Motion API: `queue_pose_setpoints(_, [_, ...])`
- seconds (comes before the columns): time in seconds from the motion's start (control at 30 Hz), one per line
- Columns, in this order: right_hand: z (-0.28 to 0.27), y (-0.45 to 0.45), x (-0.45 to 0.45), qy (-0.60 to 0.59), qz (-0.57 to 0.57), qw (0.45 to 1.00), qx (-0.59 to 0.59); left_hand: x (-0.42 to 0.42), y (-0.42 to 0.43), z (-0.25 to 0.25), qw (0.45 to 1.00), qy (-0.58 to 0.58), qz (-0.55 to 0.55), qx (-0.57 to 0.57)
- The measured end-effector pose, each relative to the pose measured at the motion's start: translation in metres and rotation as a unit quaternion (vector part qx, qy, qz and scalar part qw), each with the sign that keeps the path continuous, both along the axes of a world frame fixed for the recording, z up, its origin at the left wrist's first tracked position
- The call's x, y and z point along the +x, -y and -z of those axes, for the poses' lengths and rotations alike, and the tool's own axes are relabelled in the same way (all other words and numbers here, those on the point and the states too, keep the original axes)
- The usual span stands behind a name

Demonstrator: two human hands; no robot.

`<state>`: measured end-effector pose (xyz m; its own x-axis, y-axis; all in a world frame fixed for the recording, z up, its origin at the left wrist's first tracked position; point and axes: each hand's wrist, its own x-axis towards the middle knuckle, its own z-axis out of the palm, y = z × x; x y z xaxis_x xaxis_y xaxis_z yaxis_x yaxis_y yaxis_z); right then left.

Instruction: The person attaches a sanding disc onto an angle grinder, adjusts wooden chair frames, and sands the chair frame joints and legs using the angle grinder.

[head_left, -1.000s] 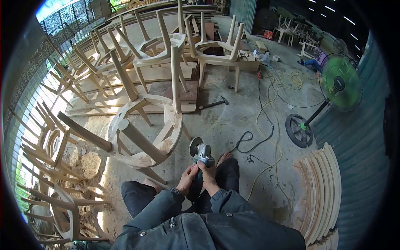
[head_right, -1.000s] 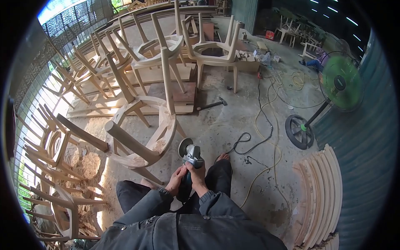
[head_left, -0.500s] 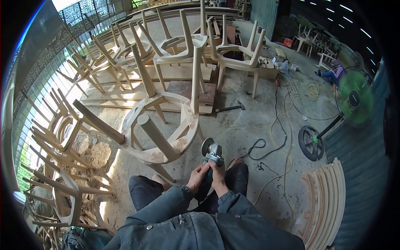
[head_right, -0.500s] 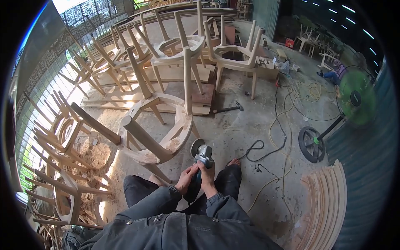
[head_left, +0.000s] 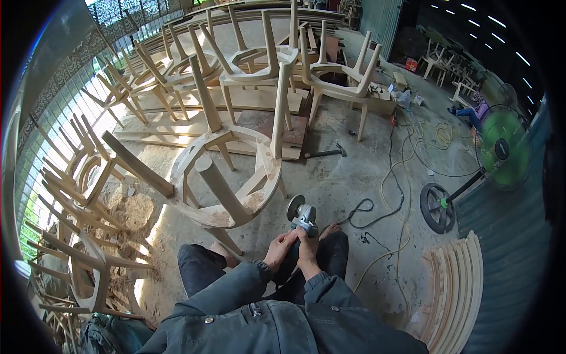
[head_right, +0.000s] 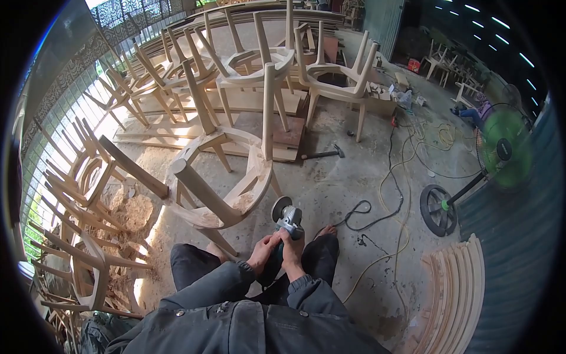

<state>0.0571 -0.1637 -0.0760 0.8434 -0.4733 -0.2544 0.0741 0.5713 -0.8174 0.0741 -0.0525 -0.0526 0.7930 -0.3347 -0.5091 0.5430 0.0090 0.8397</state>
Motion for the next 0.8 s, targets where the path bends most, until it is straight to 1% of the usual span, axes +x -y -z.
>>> queue_pose_setpoints(0.13, [-0.004, 0.000, 0.000, -0.006, -0.011, 1.000, -0.002, 0.001, 0.000, 0.001, 1.000, -0.006, 0.002, 0.005])
queue_pose_setpoints(0.2, [0.002, 0.001, 0.002, -0.007, -0.008, 1.000, -0.006, 0.001, -0.001, 0.000, 1.000, -0.004, 0.014, 0.024])
queue_pose_setpoints(0.37, [0.007, 0.002, 0.001, -0.004, 0.000, 1.000, -0.004, 0.005, 0.001, 0.002, 0.999, 0.000, 0.025, 0.024])
queue_pose_setpoints(0.47, [0.019, 0.004, 0.005, -0.009, 0.007, 1.000, 0.008, 0.008, 0.004, 0.003, 0.999, 0.008, 0.031, 0.032])
queue_pose_setpoints(0.53, [0.020, 0.004, 0.006, -0.019, 0.038, 0.999, 0.004, 0.009, 0.005, 0.006, 0.999, 0.012, 0.034, 0.037])
queue_pose_setpoints(0.67, [0.011, 0.007, 0.001, -0.021, 0.010, 0.999, 0.021, 0.010, 0.006, -0.001, 0.998, -0.005, 0.037, 0.041])
queue_pose_setpoints(0.73, [0.021, 0.009, 0.003, -0.016, -0.001, 0.998, -0.055, 0.008, 0.007, -0.003, 0.998, -0.016, 0.045, 0.044])
queue_pose_setpoints(0.8, [0.033, 0.014, 0.012, -0.015, 0.002, 0.997, -0.074, 0.006, 0.008, -0.002, 0.998, -0.022, 0.020, 0.057])
